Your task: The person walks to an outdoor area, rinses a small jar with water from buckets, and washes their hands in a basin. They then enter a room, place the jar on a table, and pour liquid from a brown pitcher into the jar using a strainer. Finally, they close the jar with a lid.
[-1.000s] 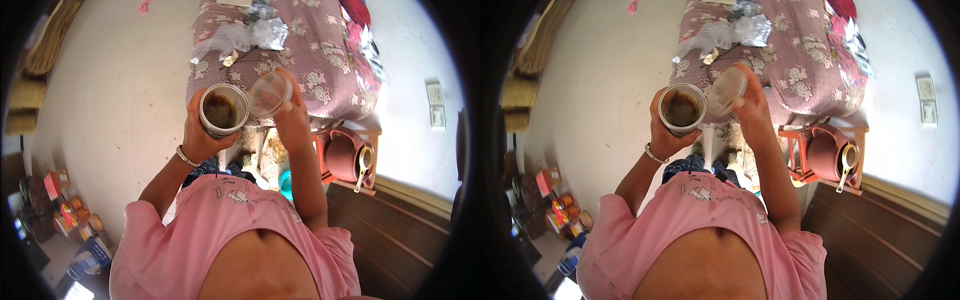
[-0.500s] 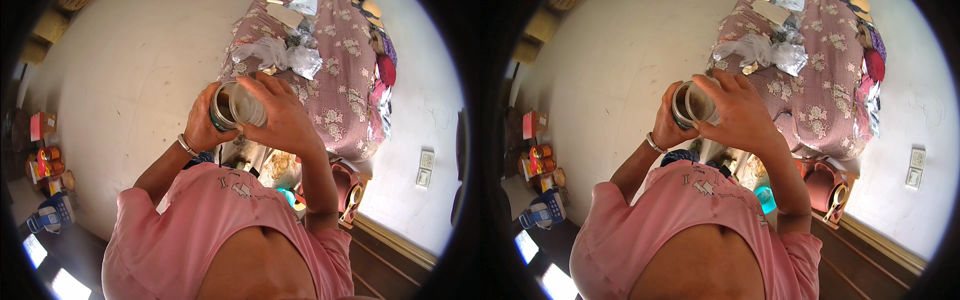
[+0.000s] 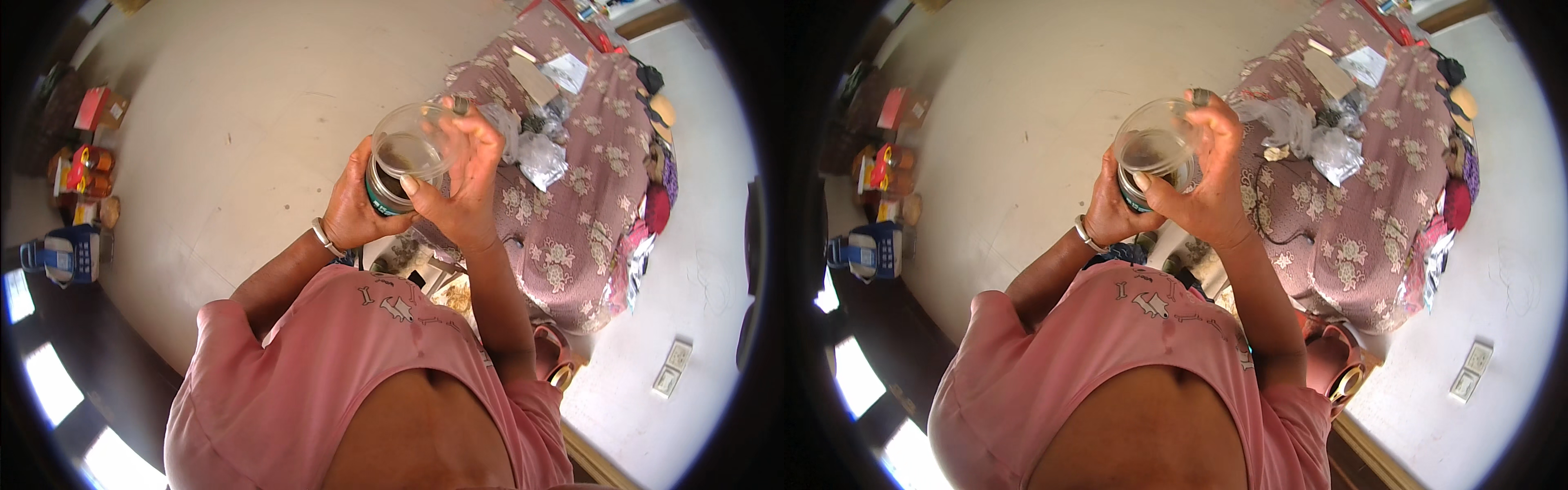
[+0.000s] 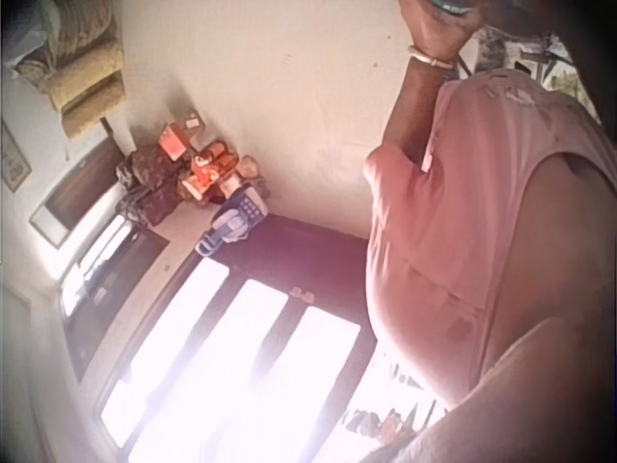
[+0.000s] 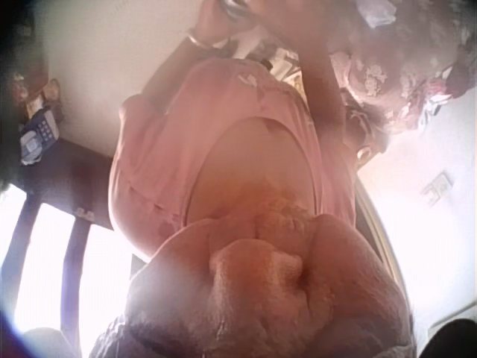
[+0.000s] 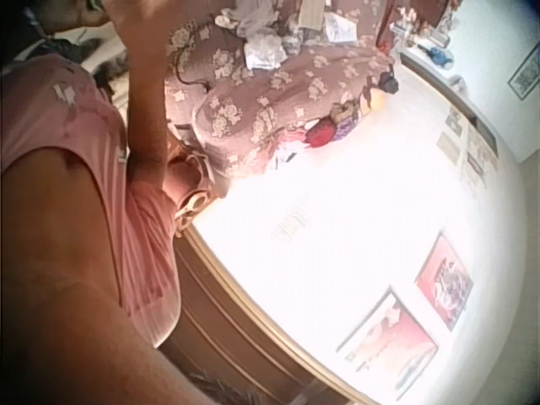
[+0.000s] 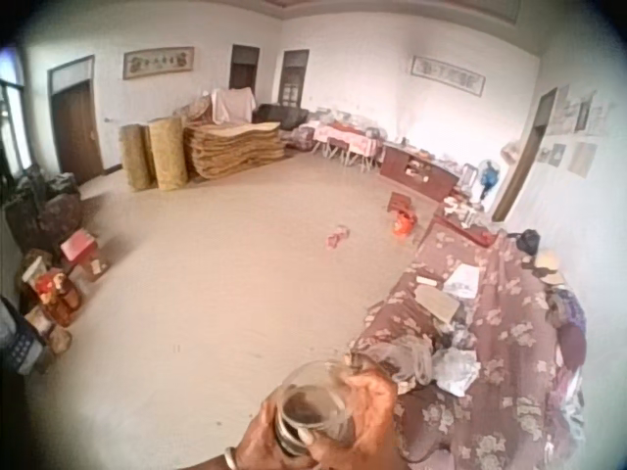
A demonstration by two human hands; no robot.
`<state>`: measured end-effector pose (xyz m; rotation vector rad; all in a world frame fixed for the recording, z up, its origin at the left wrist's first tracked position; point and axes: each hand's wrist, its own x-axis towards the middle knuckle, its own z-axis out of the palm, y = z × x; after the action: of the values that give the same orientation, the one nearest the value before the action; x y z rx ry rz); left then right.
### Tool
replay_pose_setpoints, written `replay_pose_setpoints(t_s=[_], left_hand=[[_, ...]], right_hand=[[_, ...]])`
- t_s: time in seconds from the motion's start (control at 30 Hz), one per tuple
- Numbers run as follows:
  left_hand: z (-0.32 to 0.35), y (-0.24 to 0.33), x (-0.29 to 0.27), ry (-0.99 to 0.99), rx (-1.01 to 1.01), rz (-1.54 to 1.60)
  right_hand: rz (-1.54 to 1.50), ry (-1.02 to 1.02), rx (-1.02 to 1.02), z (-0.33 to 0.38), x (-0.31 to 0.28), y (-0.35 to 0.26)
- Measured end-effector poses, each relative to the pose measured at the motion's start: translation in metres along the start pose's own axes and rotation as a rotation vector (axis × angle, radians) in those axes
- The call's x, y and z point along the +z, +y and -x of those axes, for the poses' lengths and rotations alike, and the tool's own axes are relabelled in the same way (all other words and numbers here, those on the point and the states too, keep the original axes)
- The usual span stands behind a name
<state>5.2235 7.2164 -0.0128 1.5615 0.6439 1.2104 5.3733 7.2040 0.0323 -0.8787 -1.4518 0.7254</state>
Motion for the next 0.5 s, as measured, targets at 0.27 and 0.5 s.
replay_pose_setpoints(t_s=[0.27,0.5], left_hand=[[0.038,0.002,-0.005,0.181,0.01,-0.193],[0.09,0.014,-0.002,0.232,-0.033,-0.364]], right_hand=[[0.094,-0.056,-0.011,0.043,0.008,0.006],[0.171,-0.254,0.026,0.07,0.009,-0.01]])
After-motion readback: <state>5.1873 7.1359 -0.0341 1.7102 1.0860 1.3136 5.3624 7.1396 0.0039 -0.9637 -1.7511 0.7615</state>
